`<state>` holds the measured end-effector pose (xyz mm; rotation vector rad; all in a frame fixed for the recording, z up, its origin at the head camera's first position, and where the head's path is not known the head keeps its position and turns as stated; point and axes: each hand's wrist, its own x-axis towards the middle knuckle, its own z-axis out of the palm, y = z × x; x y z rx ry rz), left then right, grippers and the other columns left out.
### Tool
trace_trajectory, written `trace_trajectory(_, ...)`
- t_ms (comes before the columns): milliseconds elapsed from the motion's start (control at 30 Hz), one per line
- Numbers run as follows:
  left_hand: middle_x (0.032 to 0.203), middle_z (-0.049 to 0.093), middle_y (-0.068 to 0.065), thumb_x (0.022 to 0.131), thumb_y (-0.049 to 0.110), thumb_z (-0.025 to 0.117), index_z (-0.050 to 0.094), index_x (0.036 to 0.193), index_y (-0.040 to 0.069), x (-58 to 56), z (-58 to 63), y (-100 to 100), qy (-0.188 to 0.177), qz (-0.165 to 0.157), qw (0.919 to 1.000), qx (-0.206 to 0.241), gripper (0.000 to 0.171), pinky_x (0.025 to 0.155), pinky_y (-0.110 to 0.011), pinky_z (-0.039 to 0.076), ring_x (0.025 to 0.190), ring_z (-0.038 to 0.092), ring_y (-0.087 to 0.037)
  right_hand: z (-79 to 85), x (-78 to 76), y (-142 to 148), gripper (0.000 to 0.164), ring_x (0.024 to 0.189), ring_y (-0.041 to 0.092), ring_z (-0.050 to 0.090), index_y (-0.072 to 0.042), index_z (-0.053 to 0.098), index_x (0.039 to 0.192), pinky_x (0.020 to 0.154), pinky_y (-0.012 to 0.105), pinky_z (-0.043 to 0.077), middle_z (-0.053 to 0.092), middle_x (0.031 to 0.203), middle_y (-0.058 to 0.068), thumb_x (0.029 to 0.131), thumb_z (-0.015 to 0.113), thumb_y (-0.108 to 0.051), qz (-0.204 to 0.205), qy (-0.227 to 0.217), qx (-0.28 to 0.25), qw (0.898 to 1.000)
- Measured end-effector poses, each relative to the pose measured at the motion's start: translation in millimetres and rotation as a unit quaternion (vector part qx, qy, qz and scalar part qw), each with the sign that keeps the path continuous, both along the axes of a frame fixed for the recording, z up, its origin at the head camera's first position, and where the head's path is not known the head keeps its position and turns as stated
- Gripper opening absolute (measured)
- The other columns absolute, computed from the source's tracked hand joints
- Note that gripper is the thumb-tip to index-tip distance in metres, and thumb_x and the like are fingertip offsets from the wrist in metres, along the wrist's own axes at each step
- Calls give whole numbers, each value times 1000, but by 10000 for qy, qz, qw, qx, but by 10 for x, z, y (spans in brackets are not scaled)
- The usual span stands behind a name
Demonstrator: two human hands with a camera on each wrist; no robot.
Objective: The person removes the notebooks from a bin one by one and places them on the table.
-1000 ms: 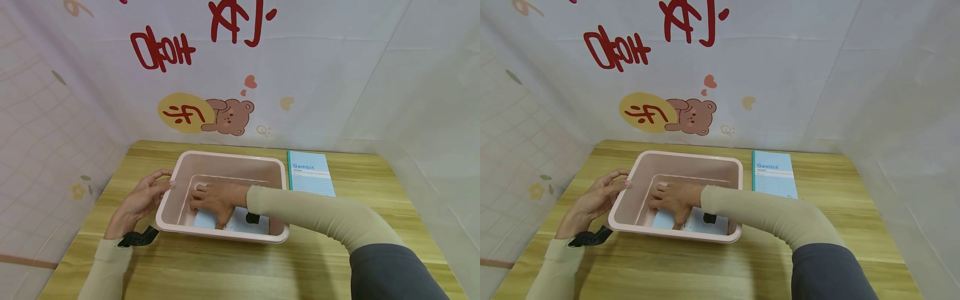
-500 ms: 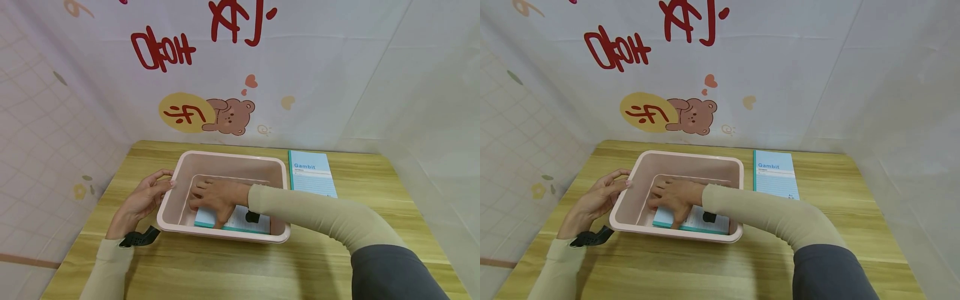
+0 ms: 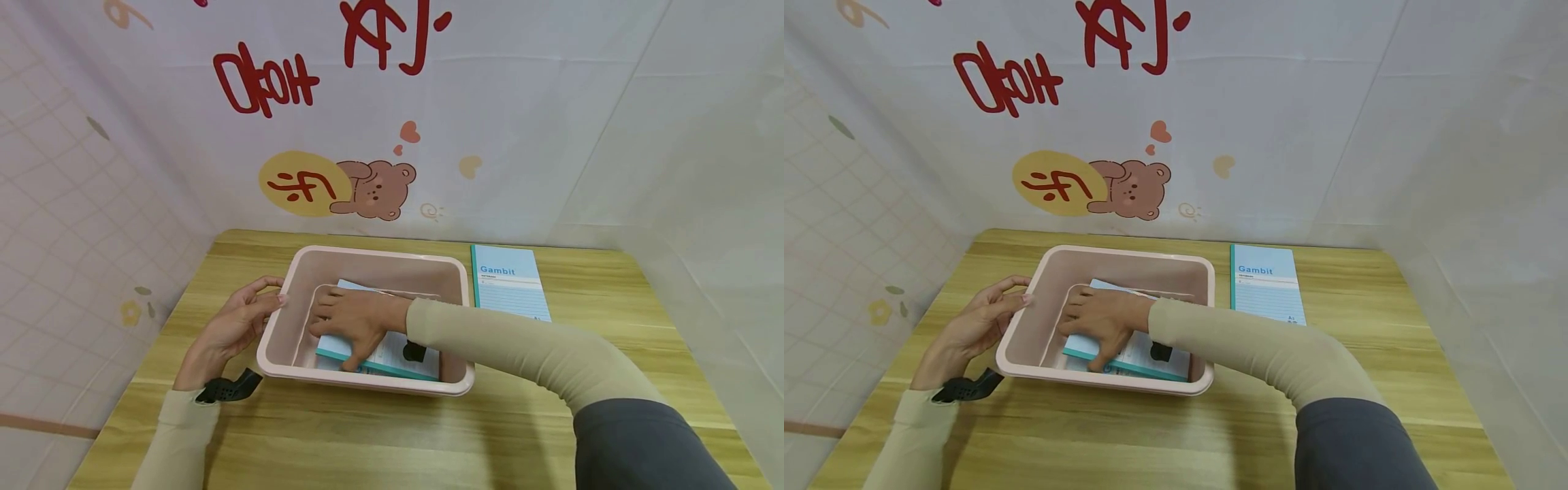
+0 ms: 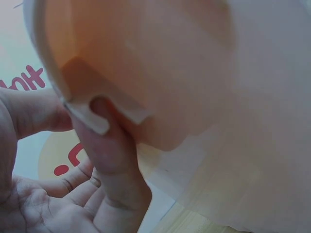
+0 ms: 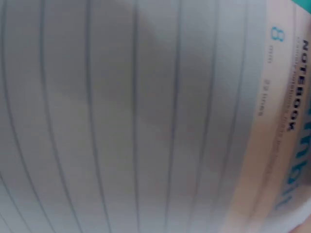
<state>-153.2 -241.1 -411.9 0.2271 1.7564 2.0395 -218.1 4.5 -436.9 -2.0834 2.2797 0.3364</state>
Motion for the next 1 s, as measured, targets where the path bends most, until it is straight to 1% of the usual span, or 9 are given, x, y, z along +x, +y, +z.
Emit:
trace_trajectory(233,106,75,-1,106,7,52,46,128,11,-4,-6,8,22,-29,10000,63,23,77,-36,63,93,76,-17,-3,-18,9,81,130,17,45,-24,51,138,116,40,31,55,138,-1,81,54,-82,22,-40,-296,9996)
trace_trajectory(400,108,75,-1,106,7,52,45,129,10,3,5,14,17,-19,10000,46,24,78,-36,63,95,75,-16,29,-19,-7,81,129,18,45,-23,50,139,116,41,30,54,136,-1,81,54,-80,-28,-230,-390,9990)
trace_trajectory(500,108,75,-1,106,7,52,45,129,10,7,9,14,5,-14,10000,57,24,79,-36,63,95,75,-16,52,-25,-17,81,128,18,46,-22,50,139,116,39,32,54,133,0,81,56,-79,-68,-344,-446,9984)
trace_trajectory(633,107,75,0,106,6,51,45,128,10,8,11,2,14,-38,9999,124,23,79,-37,63,95,76,-16,79,-29,-36,82,124,16,46,-22,50,137,110,36,35,54,131,0,81,54,-81,-149,-347,-488,9981)
trace_trajectory(800,110,75,0,107,8,51,44,129,10,7,15,1,5,-72,9999,104,24,79,-36,63,97,75,-16,128,-23,-41,78,121,15,44,-24,49,134,101,36,34,53,131,-2,80,54,-80,-313,-271,-601,9973)
trace_trajectory(1000,111,75,2,107,9,51,44,129,11,11,18,17,2,-47,10000,44,23,79,-35,63,98,75,-15,191,-25,-29,74,118,14,43,-24,50,130,97,37,31,53,125,-3,80,56,-78,-401,-334,-918,9944)
